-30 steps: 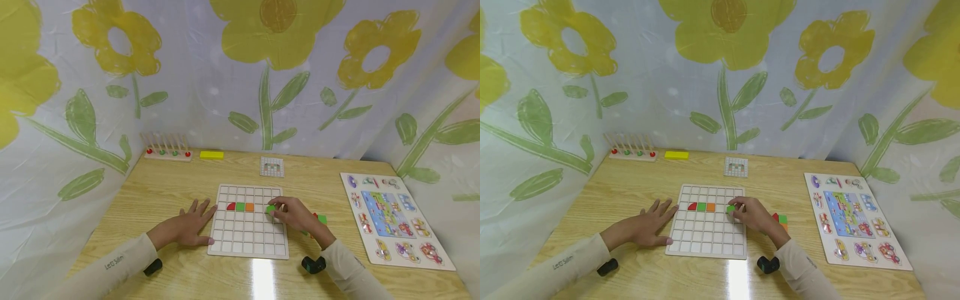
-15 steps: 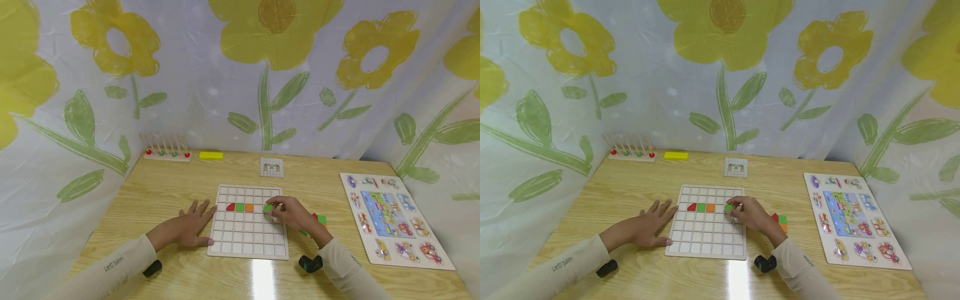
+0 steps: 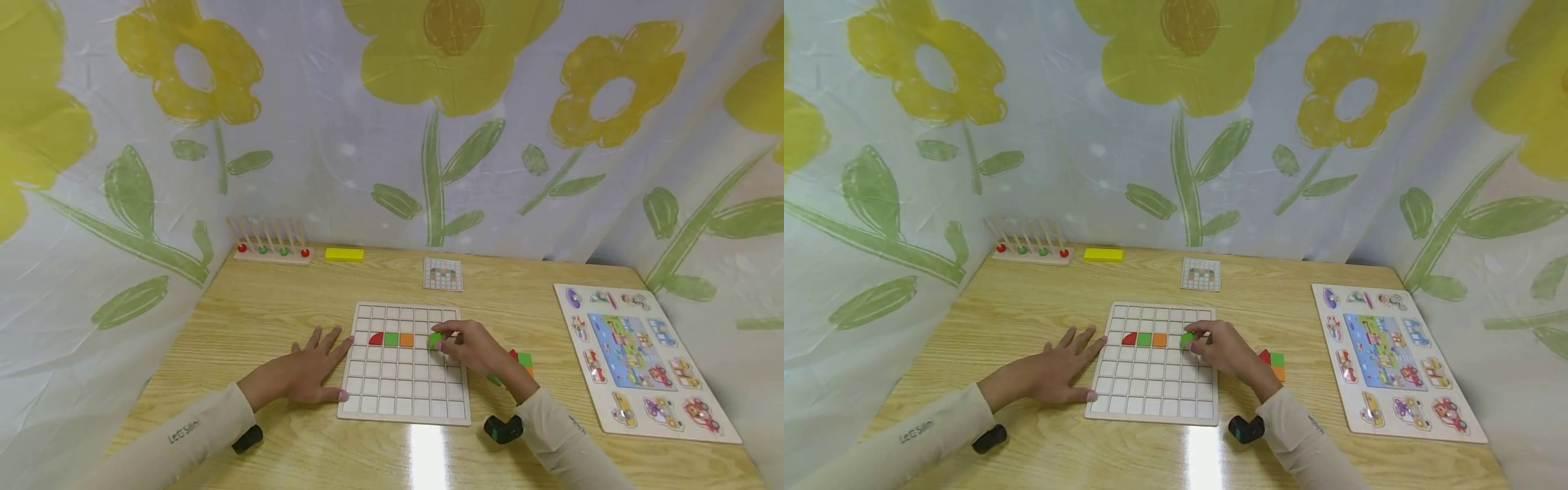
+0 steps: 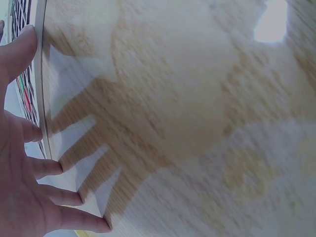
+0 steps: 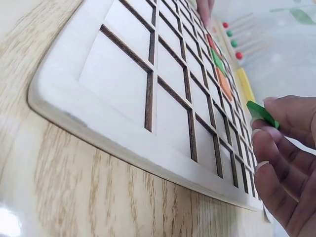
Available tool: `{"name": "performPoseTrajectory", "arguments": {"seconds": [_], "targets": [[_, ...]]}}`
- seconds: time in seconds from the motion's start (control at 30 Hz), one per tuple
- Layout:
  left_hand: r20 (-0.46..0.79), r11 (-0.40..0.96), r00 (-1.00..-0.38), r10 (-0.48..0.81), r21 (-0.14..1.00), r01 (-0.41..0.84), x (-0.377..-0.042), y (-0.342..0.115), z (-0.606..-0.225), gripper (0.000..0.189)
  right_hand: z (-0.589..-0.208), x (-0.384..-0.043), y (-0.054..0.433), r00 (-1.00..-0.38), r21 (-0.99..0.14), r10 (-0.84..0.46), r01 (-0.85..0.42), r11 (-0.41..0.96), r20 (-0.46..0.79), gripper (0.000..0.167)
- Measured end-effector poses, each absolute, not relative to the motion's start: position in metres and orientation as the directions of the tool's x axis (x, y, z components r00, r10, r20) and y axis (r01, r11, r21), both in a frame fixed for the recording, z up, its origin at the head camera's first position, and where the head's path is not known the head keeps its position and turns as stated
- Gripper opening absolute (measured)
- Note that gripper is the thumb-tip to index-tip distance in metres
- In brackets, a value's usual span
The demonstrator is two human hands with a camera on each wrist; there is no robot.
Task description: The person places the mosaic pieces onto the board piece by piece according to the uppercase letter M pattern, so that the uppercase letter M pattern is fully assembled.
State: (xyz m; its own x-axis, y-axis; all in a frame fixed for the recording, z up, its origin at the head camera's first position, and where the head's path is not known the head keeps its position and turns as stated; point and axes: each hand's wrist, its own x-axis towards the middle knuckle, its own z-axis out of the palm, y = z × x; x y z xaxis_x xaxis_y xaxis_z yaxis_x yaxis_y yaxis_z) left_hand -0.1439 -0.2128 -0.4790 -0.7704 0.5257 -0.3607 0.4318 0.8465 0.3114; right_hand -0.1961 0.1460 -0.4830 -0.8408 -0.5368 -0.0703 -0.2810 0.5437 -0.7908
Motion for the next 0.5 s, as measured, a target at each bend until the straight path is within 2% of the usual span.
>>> {"name": "performPoseTrajectory", "arguments": {"seconds": [0.5], "targets": [[-0.359,0.844,-0.768,0.530,0.315,0.434,-0.1425,-0.2126,-0.4765,0.102,-0.4870,-0.1993,0.1412,-0.839,-0.805,-0.539,-0.265,0.530,-0.078,0.036]]}}
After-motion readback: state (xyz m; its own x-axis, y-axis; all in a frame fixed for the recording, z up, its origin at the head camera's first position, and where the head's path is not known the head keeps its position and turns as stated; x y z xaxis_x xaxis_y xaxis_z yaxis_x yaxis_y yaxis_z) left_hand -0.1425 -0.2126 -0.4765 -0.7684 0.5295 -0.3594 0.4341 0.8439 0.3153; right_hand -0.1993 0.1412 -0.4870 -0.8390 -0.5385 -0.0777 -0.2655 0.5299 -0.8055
